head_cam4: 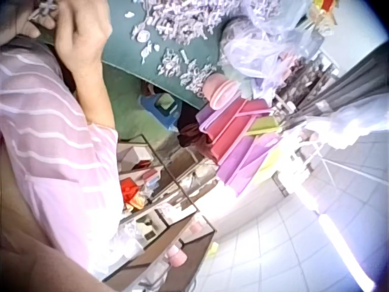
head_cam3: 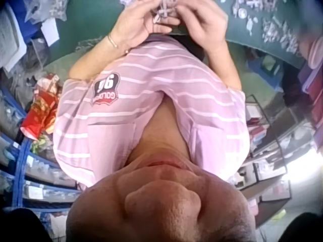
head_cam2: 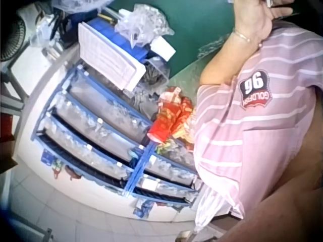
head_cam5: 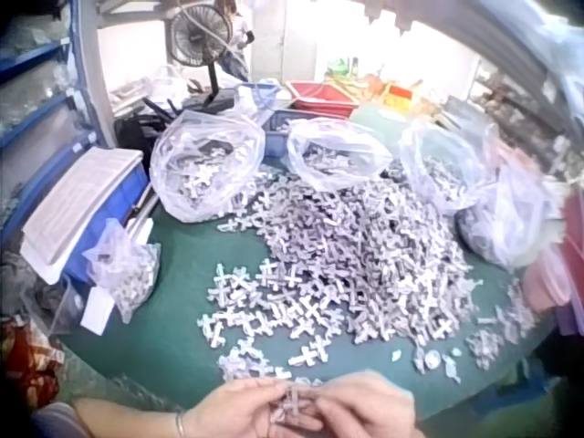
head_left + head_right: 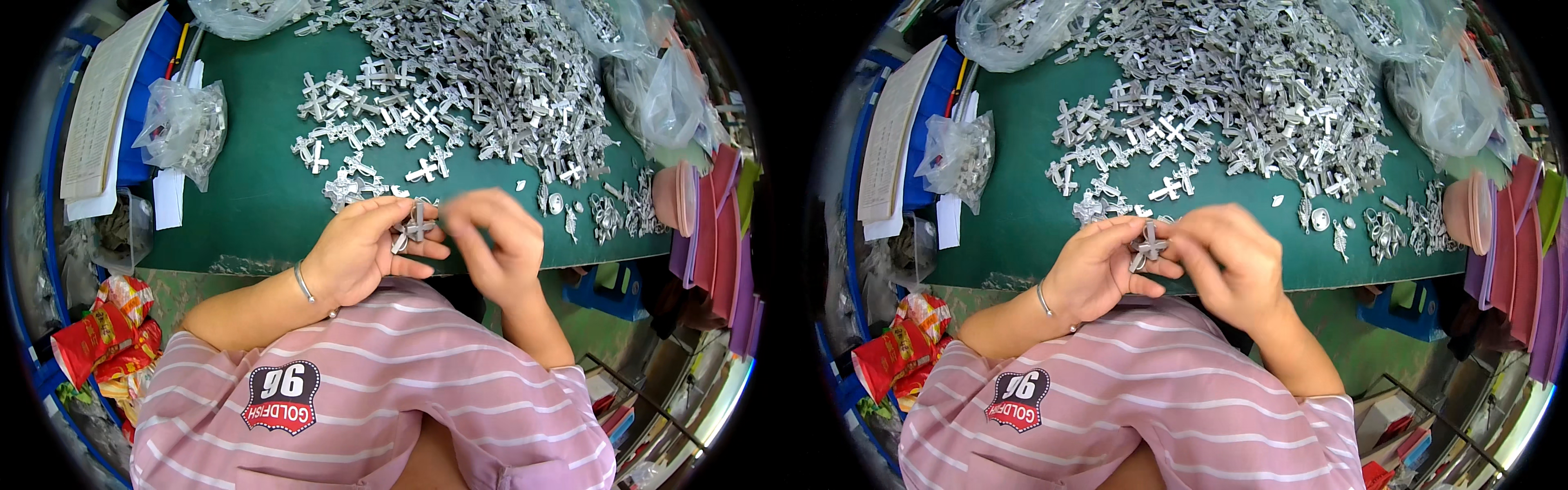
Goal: The person sorts small silver-colored cross-shaped metal pieces on a green table, picking them up and placing them into clear plastic bags. They also handle a bag of white cords and place some into a bag. Another person is visible in the background working with similar items.
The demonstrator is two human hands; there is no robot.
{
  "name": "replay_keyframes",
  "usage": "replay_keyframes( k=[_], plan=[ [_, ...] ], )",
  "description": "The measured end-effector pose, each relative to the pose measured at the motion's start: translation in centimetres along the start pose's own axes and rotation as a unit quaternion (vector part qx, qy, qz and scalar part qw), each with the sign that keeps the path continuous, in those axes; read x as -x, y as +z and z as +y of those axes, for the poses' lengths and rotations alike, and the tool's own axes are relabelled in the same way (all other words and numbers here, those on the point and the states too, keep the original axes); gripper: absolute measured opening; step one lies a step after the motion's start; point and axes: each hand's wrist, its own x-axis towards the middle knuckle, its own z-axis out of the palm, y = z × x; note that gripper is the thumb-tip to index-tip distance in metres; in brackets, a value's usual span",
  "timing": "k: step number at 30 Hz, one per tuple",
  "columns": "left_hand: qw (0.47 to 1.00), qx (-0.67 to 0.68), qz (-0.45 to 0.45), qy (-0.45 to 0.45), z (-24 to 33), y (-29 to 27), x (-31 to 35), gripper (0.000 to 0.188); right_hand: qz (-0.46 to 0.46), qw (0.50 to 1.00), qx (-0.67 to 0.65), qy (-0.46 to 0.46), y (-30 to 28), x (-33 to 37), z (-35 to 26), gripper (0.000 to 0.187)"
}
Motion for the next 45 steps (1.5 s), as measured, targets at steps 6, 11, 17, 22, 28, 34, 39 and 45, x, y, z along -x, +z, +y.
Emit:
replay_keyframes(
  k=[6,11,17,22,28,34,39,45],
  plan=[
    [0.999,-0.027,-0.029,-0.009,0.0,-0.4,0.4,0.032,0.000,0.970,0.228,0.082,1.4,-1.6,2.7,0.014],
    [0.997,-0.071,0.004,0.021,0.1,-0.1,0.8,0.020,0.006,0.958,0.278,0.073,1.5,-1.6,2.6,0.012],
    [0.996,-0.068,0.016,0.055,-0.2,-0.2,0.4,0.018,0.057,0.950,-0.054,0.301,0.2,-0.3,2.8,0.015],
    [0.995,-0.068,0.028,0.072,-0.2,0.3,0.2,0.022,0.043,0.895,-0.276,0.349,-0.4,0.2,1.6,0.014],
    [0.994,-0.063,0.027,0.084,-0.3,0.2,0.2,0.018,0.015,0.863,-0.338,0.375,-0.1,0.4,1.4,0.015],
    [0.963,-0.123,0.052,0.235,1.6,-0.8,1.4,0.015,-0.017,0.915,-0.242,0.321,0.1,-0.4,0.1,0.011],
    [0.648,-0.309,0.375,0.586,10.5,-4.7,5.1,0.015,0.029,0.937,-0.184,0.295,0.3,0.4,1.0,0.010],
    [0.472,-0.677,0.444,0.349,14.7,-9.7,10.4,0.027,-0.002,0.981,-0.010,0.196,0.6,-0.7,1.5,0.008]
  ],
)
